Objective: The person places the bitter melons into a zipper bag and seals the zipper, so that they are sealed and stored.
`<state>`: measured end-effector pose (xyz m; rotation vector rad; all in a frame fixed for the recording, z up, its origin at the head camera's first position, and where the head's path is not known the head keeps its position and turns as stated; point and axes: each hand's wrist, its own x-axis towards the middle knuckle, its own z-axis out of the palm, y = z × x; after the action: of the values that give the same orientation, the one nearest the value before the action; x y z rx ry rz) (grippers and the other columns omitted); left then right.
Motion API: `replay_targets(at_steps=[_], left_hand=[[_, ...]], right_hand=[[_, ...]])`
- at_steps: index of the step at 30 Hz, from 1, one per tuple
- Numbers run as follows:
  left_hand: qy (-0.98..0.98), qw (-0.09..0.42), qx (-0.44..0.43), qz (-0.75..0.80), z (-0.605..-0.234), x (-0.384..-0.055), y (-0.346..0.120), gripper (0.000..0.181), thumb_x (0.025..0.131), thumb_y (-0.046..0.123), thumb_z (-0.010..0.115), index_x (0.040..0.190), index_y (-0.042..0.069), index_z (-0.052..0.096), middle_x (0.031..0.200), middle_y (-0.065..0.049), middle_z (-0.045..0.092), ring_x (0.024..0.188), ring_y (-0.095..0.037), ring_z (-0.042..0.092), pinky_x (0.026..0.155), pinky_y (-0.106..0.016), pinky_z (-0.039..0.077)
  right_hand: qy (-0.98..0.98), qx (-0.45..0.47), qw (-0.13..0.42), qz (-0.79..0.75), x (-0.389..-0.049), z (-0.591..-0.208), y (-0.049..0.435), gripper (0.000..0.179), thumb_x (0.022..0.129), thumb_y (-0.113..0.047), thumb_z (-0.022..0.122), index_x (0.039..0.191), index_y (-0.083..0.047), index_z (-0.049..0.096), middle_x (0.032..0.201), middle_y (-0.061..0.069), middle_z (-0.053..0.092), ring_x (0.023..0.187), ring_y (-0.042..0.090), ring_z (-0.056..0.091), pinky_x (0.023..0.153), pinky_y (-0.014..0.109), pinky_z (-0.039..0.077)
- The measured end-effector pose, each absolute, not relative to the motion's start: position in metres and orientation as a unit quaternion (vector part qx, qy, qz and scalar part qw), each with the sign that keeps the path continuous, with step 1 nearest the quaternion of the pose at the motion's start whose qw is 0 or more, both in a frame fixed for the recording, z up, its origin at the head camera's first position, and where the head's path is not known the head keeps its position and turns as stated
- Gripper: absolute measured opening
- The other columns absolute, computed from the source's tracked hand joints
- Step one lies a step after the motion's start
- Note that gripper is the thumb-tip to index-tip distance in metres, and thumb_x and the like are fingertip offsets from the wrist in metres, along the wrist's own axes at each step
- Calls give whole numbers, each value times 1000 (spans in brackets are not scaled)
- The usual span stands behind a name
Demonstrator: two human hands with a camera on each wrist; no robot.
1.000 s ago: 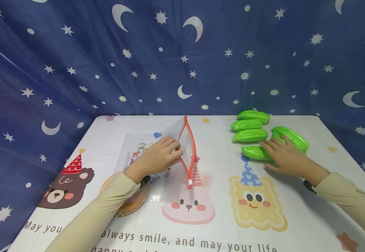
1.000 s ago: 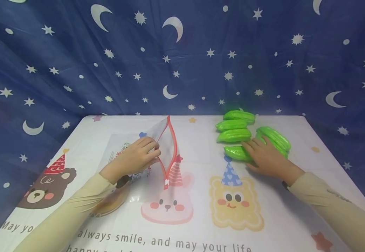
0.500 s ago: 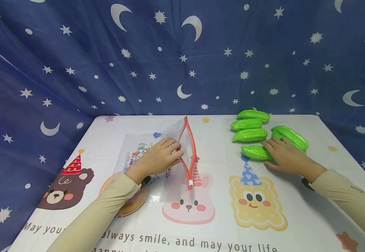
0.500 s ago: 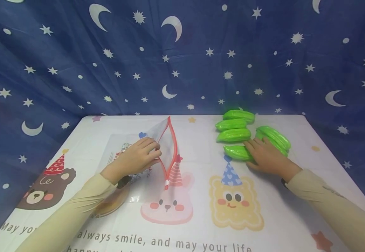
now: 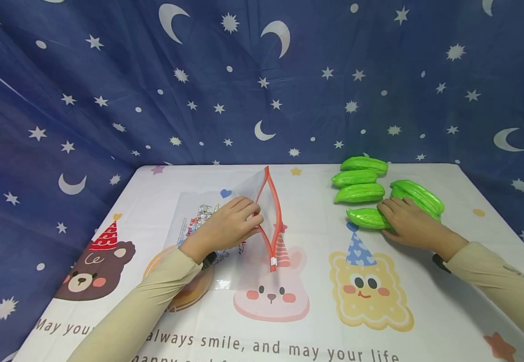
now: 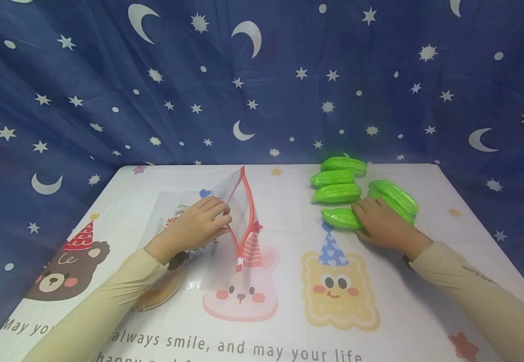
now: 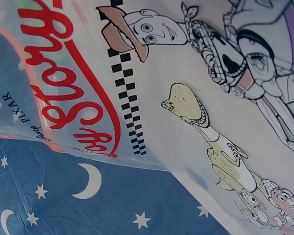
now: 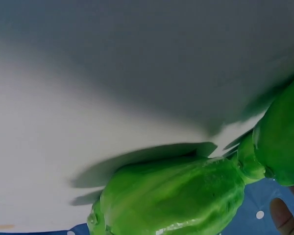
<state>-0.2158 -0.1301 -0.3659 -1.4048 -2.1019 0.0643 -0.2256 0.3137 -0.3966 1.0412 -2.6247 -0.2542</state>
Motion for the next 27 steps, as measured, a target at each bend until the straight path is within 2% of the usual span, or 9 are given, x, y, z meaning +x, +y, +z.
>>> replay_targets(at_steps=[5, 14, 20, 22, 24, 25, 27], left_hand=[[-793, 303, -527, 28, -366, -216, -129, 17, 86, 20, 65, 96, 10, 56, 97, -6, 58, 96, -25, 54, 98, -35, 43], [-795, 301, -526, 28, -366, -216, -129, 18, 86, 21, 66, 97, 10, 57, 98, -5, 59, 97, -25, 54, 99, -34, 43], [-795, 298, -527, 29, -365, -216, -129, 16, 87, 20, 64, 96, 9, 56, 98, -6, 59, 97, -25, 54, 100, -34, 42], [-795, 297, -528, 27, -365, -216, -128, 16, 87, 20, 64, 96, 9, 56, 98, -6, 59, 98, -25, 55, 100, -34, 42], [-795, 297, -528, 24, -365, -216, -128, 16, 87, 20, 64, 96, 9, 56, 98, -6, 59, 98, -25, 55, 100, -34, 42], [-795, 297, -529, 23, -365, -216, -127, 16, 87, 19, 64, 96, 9, 57, 98, -6, 59, 98, -25, 55, 100, -34, 42], [-795, 297, -529, 22, -365, -216, -127, 15, 87, 20, 64, 96, 9, 57, 98, -6, 59, 98, -25, 55, 100, -34, 42]], right_hand=[[-911, 370, 162, -79, -225, -389, 312, 57, 66, -22, 80, 109, 6, 53, 104, 22, 58, 100, 39, 57, 85, 57, 46], [-877, 423, 220, -53, -227, -369, 305, 66, 57, -18, 84, 109, 6, 52, 103, 21, 58, 97, 39, 56, 82, 55, 47], [-851, 456, 257, -43, -229, -350, 294, 66, 58, -17, 84, 111, 6, 52, 103, 20, 59, 95, 38, 55, 79, 51, 47], [-841, 466, 274, -32, -230, -345, 289, 54, 73, -25, 76, 111, 6, 53, 103, 20, 59, 95, 38, 55, 78, 51, 46], [-830, 476, 290, -22, -230, -340, 283, 47, 89, -34, 58, 111, 6, 54, 102, 20, 60, 95, 38, 55, 78, 51, 46], [-826, 479, 297, -16, -231, -338, 280, 49, 94, -39, 47, 111, 6, 55, 102, 20, 60, 94, 38, 55, 78, 51, 45], [-822, 482, 303, -9, -231, -333, 273, 48, 94, -38, 48, 113, 6, 55, 103, 19, 61, 95, 37, 56, 78, 52, 45]])
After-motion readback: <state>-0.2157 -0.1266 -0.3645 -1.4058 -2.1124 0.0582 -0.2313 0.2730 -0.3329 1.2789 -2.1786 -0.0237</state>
